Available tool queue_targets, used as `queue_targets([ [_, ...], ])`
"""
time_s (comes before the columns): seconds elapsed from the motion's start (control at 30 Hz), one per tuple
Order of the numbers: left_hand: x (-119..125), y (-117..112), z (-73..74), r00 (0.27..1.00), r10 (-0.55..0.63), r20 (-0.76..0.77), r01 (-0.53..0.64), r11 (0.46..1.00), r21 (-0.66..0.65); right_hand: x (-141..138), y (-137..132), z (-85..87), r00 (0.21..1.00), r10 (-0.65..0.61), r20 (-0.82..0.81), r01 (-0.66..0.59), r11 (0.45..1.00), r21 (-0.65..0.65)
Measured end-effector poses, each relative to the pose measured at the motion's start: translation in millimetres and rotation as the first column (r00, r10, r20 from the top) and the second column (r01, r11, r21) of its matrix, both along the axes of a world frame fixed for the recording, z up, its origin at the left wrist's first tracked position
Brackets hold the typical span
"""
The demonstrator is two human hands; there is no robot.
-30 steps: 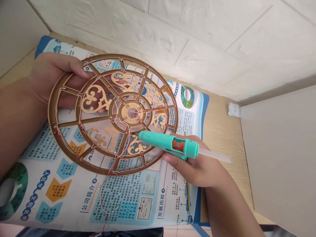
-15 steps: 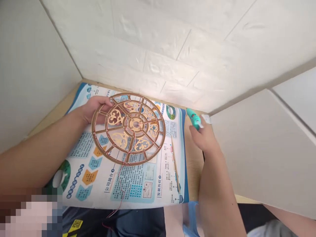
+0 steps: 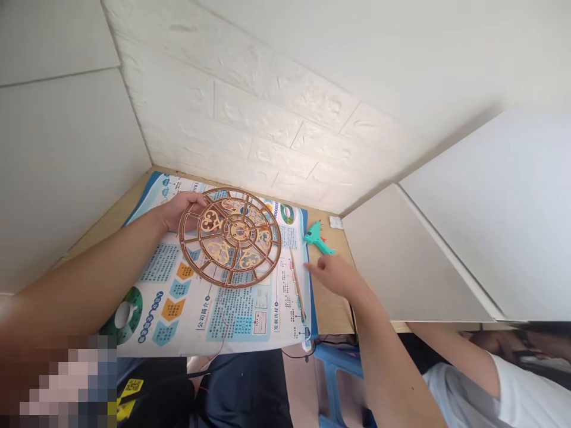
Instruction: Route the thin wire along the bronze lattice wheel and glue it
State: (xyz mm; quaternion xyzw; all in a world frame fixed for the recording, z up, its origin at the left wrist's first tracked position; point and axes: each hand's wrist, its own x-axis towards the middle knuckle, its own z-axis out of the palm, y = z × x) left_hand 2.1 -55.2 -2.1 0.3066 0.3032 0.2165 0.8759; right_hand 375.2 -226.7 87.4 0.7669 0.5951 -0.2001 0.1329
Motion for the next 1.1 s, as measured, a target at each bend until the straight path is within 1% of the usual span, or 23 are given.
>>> queue_targets([
  [0.03, -0.4, 0.5, -0.8, 1.0, -0.011, 0.003, 0.011, 1.0, 0.001, -9.4, -5.7, 0.0, 0.998, 0.005, -0.063, -0.015, 0.988, -0.152],
  [0.07, -0.7, 0.9, -1.5, 1.0, -0.021, 0.006, 0.021, 1.0, 0.006, -17.3, -9.9, -1.3, 0.994, -0.005, -0.111, -0.025, 0.964, -0.265],
  [0.1, -1.0, 1.2, -1.9, 0.999, -0.031, 0.009, 0.031, 0.999, 0.015, -23.0, -12.4, -3.4, 0.986, -0.003, -0.165, -0.053, 0.942, -0.33],
  [0.2, -1.5, 1.1, -2.3, 0.999, -0.049, 0.012, 0.049, 0.998, 0.035, -25.2, -9.4, -7.6, 0.935, 0.01, -0.355, -0.165, 0.897, -0.411],
  [0.27, -1.5, 0.3, -1.8, 0.999, -0.043, 0.021, 0.043, 0.998, 0.041, -18.6, -0.8, -3.8, 0.893, -0.003, -0.45, -0.228, 0.859, -0.459],
  [0.3, -1.3, -0.1, -1.5, 0.999, -0.034, 0.026, 0.033, 0.999, 0.042, -15.2, 4.4, 0.3, 0.872, -0.022, -0.489, -0.233, 0.859, -0.455],
  [0.33, -1.1, -0.5, -1.3, 0.999, -0.023, 0.029, 0.022, 0.999, 0.041, -13.1, 9.8, 5.3, 0.84, -0.036, -0.542, -0.233, 0.877, -0.419],
  [0.37, -0.7, -0.8, -1.1, 0.999, -0.013, 0.031, 0.012, 0.999, 0.039, -13.0, 15.0, 10.3, 0.788, -0.034, -0.615, -0.231, 0.91, -0.345],
  [0.4, -0.3, -0.9, -1.1, 1.0, -0.006, 0.03, 0.005, 0.999, 0.034, -15.6, 19.9, 14.4, 0.705, -0.012, -0.709, -0.217, 0.949, -0.231],
  [0.43, 0.1, -0.9, -1.3, 1.0, -0.001, 0.026, 0.0, 1.0, 0.029, -21.3, 24.5, 16.8, 0.598, 0.039, -0.8, -0.192, 0.977, -0.096],
  [0.47, 0.6, -0.7, -1.5, 1.0, 0.005, 0.022, -0.006, 1.0, 0.026, -30.1, 28.7, 16.7, 0.481, 0.116, -0.869, -0.153, 0.987, 0.046],
  [0.5, 1.0, -0.4, -1.9, 1.0, 0.011, 0.018, -0.012, 1.0, 0.025, -41.6, 32.5, 13.8, 0.373, 0.203, -0.905, -0.087, 0.979, 0.184],
  [0.53, 1.4, 0.0, -2.3, 1.0, 0.018, 0.014, -0.018, 1.0, 0.025, -55.1, 36.0, 8.1, 0.286, 0.288, -0.914, -0.022, 0.956, 0.294],
  [0.57, 1.8, 0.2, -2.6, 1.0, 0.025, 0.009, -0.025, 0.999, 0.027, -69.4, 39.2, -0.2, 0.244, 0.353, -0.903, 0.043, 0.927, 0.373],
  [0.63, 2.3, 0.3, -2.7, 0.999, 0.034, 0.0, -0.034, 0.999, 0.036, -95.9, 44.8, -21.9, 0.204, 0.429, -0.88, 0.154, 0.874, 0.462],
  [0.67, 2.5, 0.1, -2.4, 0.999, 0.035, -0.003, -0.035, 0.999, 0.04, -106.0, 47.0, -33.5, 0.19, 0.449, -0.873, 0.204, 0.852, 0.482],
  [0.7, 2.7, -0.4, -1.8, 0.999, 0.032, -0.004, -0.032, 0.999, 0.044, -113.3, 48.9, -44.7, 0.179, 0.456, -0.872, 0.232, 0.841, 0.488],
  [0.77, 3.0, -1.3, 0.0, 1.0, 0.014, 0.006, -0.015, 0.999, 0.047, -119.5, 51.2, -63.1, 0.157, 0.46, -0.874, 0.258, 0.835, 0.486],
  [0.83, 3.6, -1.7, 1.7, 0.999, -0.007, 0.036, 0.005, 0.999, 0.046, -118.0, 51.7, -74.6, 0.147, 0.463, -0.874, 0.266, 0.833, 0.485],
  [0.93, 5.0, -0.8, 2.8, 0.998, -0.001, 0.055, -0.002, 0.999, 0.044, -113.0, 50.3, -79.7, 0.176, 0.475, -0.862, 0.276, 0.817, 0.507],
  [1.03, 6.2, -0.2, 2.5, 0.999, -0.006, 0.054, 0.003, 0.999, 0.052, -112.3, 48.2, -77.3, 0.259, 0.491, -0.832, 0.225, 0.807, 0.546],
  [1.1, 6.7, -1.0, 2.6, 0.998, -0.011, 0.056, 0.007, 0.997, 0.07, -113.0, 47.2, -75.7, 0.308, 0.519, -0.797, 0.186, 0.789, 0.586],
])
